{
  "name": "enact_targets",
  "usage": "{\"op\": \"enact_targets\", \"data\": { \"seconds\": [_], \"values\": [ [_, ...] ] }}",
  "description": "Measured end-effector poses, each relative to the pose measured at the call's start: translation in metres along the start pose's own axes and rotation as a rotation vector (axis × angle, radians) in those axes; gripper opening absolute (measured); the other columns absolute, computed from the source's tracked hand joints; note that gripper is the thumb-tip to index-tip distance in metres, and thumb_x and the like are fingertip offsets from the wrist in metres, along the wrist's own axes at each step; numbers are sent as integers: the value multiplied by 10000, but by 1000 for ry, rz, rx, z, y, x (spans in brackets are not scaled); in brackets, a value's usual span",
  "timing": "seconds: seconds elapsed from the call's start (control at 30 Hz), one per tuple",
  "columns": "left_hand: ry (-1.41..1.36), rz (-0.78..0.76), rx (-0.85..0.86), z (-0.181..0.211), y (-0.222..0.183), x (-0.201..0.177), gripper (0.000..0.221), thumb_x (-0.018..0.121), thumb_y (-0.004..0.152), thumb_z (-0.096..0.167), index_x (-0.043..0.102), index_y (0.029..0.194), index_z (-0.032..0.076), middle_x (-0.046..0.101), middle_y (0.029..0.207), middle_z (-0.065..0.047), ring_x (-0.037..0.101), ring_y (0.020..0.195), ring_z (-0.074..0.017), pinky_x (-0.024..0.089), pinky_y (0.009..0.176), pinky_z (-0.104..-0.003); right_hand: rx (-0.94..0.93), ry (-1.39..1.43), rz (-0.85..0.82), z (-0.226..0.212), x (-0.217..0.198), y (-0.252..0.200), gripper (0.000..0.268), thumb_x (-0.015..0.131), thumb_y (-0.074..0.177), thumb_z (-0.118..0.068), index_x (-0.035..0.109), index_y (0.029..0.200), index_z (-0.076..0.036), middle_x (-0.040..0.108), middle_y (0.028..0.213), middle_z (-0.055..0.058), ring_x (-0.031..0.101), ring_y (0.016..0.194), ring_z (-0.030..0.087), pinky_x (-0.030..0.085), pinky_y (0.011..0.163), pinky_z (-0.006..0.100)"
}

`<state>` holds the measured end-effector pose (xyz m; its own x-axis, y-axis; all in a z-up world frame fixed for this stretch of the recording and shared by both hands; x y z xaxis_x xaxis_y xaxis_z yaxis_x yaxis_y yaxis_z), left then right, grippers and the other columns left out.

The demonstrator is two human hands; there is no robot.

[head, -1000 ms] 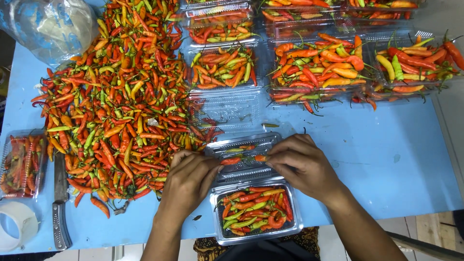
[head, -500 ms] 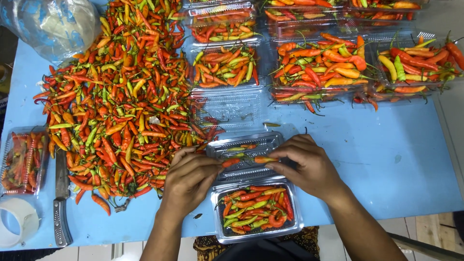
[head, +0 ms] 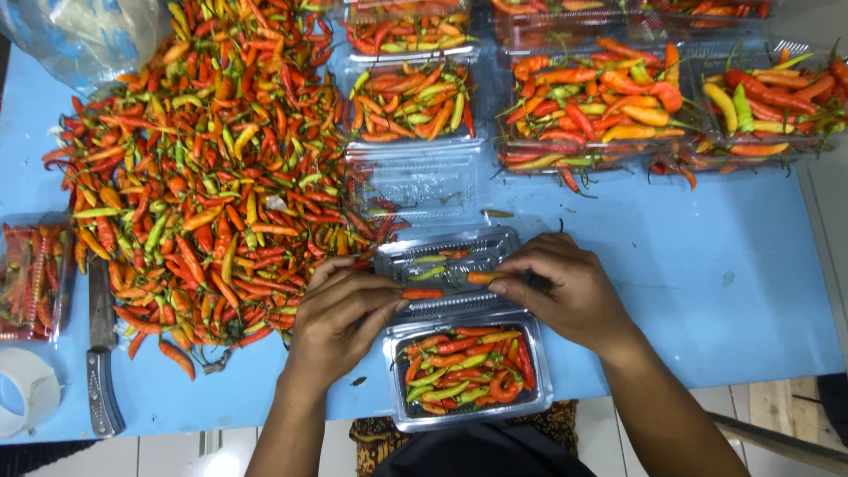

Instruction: The person sorts chili peppers from a large pile and packs them into small plastic containers by hand.

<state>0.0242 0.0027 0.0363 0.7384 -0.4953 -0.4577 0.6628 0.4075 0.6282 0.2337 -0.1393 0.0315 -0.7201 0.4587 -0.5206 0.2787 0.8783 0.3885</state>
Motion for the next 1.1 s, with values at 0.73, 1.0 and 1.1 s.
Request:
{"op": "enact_targets", "data": {
  "seconds": [0.73, 1.0, 1.1],
  "values": [
    [165, -187, -71, 53, -54, 1, 97, 769, 912, 237, 723, 932, 153, 722, 1005, 26, 656, 920, -195, 395, 1041, -477, -274, -299, -193, -70, 23, -79, 116, 757, 926, -218, 712, 998, -139, 658, 960, 7, 617, 846, 197, 436, 769, 401],
    [162, -246, 35, 64, -46, 16, 105, 755, 948, 213, 729, 1020, 143, 698, 1080, 2, 645, 1007, -223, 389, 1009, -496, -289, -339, -195, -72, 28, -76, 57, 680, 971, -181, 701, 949, -133, 636, 938, 0, 575, 821, 211, 418, 766, 410],
    [87, -243, 2, 61, -44, 14, 136, 747, 947, 255, 708, 999, 134, 697, 1081, -13, 658, 1001, -223, 372, 1015, -498, -295, -324, -248, -77, 24, -67, 101, 722, 959, -233, 697, 978, -137, 640, 942, -3, 581, 815, 207, 415, 778, 403]
  ]
}}
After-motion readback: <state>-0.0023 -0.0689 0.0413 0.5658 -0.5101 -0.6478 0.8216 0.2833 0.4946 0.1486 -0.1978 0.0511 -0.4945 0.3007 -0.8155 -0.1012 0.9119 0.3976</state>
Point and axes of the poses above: each hand's wrist, its own y-axis towards the middle knuckle, its own x-axis out of the palm, z = x × y, the point moved 6 cm from there along y, towards the middle knuckle
